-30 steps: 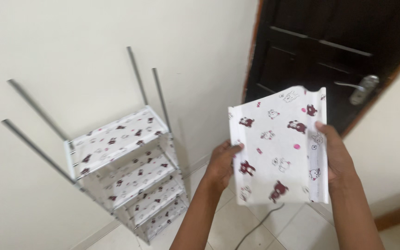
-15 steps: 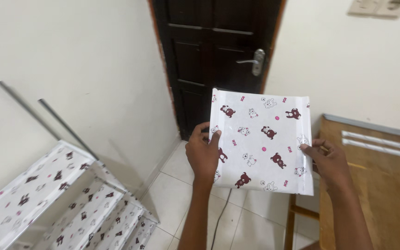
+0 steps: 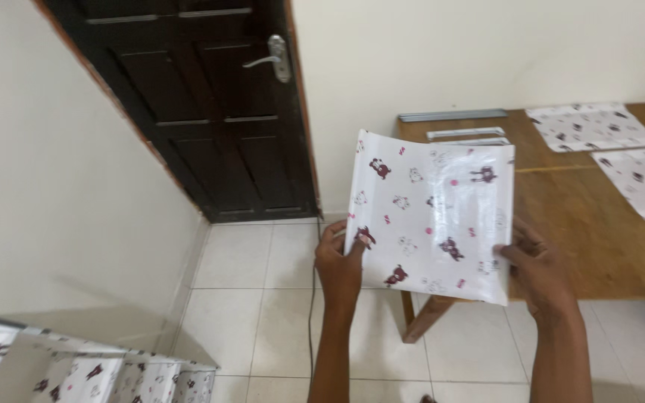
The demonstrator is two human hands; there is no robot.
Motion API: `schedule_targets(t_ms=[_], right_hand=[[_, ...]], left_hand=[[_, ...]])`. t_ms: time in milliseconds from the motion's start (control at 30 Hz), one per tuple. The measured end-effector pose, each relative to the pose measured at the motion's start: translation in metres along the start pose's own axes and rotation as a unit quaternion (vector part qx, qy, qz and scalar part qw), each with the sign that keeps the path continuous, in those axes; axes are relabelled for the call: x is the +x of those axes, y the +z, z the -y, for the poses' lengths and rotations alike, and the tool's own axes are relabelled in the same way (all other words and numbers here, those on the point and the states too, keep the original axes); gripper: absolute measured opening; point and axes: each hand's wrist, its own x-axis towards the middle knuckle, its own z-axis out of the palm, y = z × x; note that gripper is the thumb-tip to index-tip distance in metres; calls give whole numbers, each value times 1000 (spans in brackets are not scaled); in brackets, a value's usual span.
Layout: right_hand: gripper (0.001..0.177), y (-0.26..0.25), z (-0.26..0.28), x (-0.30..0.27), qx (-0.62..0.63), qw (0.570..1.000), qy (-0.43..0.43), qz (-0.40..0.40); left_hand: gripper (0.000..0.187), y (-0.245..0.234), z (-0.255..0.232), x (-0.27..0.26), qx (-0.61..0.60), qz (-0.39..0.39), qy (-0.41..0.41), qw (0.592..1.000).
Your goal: The person disassembles a small, multi-tiered fabric storage rack. They remove the top shelf unit, then systematically detach the metal rods and fabric shelves from the frame, placing the components on a wooden table.
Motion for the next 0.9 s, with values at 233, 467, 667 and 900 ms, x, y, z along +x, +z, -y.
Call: schedule_targets(t_ms=[233, 467, 667, 900], right_hand=[[53, -63, 7, 13, -36, 992, -14, -124], [31, -166, 34, 42, -15, 975, -113, -188], [28, -232, 36, 64, -13, 968, -117, -221], [28, -284, 34, 120, -36, 962, -148, -226]], left_hand=[[29, 72, -29, -5, 8, 9, 128, 992], [31, 193, -45, -27, 2, 41, 139, 989], [33, 278, -37, -37, -44, 94, 120, 987], [64, 324, -20, -26, -65, 207, 115, 969]])
